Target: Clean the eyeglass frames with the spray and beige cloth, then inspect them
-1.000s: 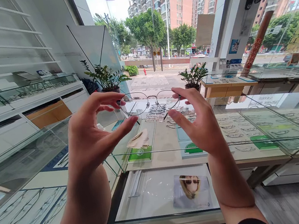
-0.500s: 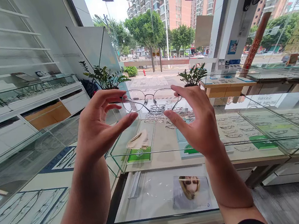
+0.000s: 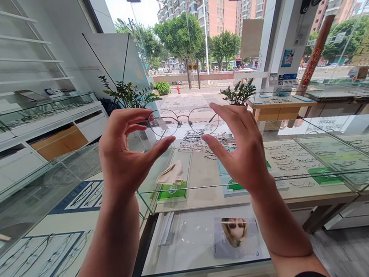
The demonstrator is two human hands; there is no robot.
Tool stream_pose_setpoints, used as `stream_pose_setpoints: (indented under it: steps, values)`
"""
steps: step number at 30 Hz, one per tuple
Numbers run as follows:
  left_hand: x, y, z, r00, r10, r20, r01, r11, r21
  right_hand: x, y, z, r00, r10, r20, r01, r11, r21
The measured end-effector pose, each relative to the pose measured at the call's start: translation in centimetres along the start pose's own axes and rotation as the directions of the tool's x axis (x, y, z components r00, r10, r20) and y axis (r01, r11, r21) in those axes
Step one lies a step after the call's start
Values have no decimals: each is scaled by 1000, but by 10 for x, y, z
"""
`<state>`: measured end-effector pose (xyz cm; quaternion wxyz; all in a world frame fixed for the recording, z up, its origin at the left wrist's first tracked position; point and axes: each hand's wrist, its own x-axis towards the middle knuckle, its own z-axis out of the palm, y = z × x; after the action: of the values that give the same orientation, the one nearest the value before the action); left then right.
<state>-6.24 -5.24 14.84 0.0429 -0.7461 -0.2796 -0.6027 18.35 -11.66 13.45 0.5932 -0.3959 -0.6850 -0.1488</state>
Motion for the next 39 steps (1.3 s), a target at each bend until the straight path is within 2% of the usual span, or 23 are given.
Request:
stream_pose_setpoints:
  steps: [4, 8, 10, 14, 17, 26, 29, 34, 36, 39]
  values:
    - [0, 1, 0, 999, 29, -20, -29, 1000, -11, 0, 0, 1, 1000, -14, -18, 14, 1000, -11]
    - [1, -2, 1, 968, 209, -140, -213, 977, -16, -1, 3, 2, 999, -26, -41, 26, 1000, 5]
    - [1, -4, 3, 956, 243, -166, -245, 969, 9, -2, 7, 4, 998, 0, -55, 2, 999, 48]
    - [0, -8, 3, 951, 257, -169, -252, 966, 52, -3, 15, 6, 991, 102, -92, -87, 984, 155]
    - [-1, -10, 4, 942, 290, -172, -291, 957, 21, -3, 16, 8, 982, 134, -133, -106, 974, 198]
    - [0, -16, 7, 965, 206, -163, -221, 972, -77, -1, 3, 7, 956, 46, -289, -17, 995, 102]
    - [2, -19, 9, 961, 218, -171, -236, 967, -94, -2, 1, 7, 951, 41, -306, 3, 990, 139]
    - [6, -21, 12, 922, 319, -219, -354, 924, -146, -2, 0, 6, 953, 31, -303, 9, 991, 130]
    - [6, -19, 11, 905, 353, -236, -386, 915, -112, -2, 1, 6, 954, 57, -294, -14, 989, 147]
    - [3, -15, 8, 910, 350, -223, -369, 928, -47, -1, 6, 6, 959, 113, -261, -55, 974, 219]
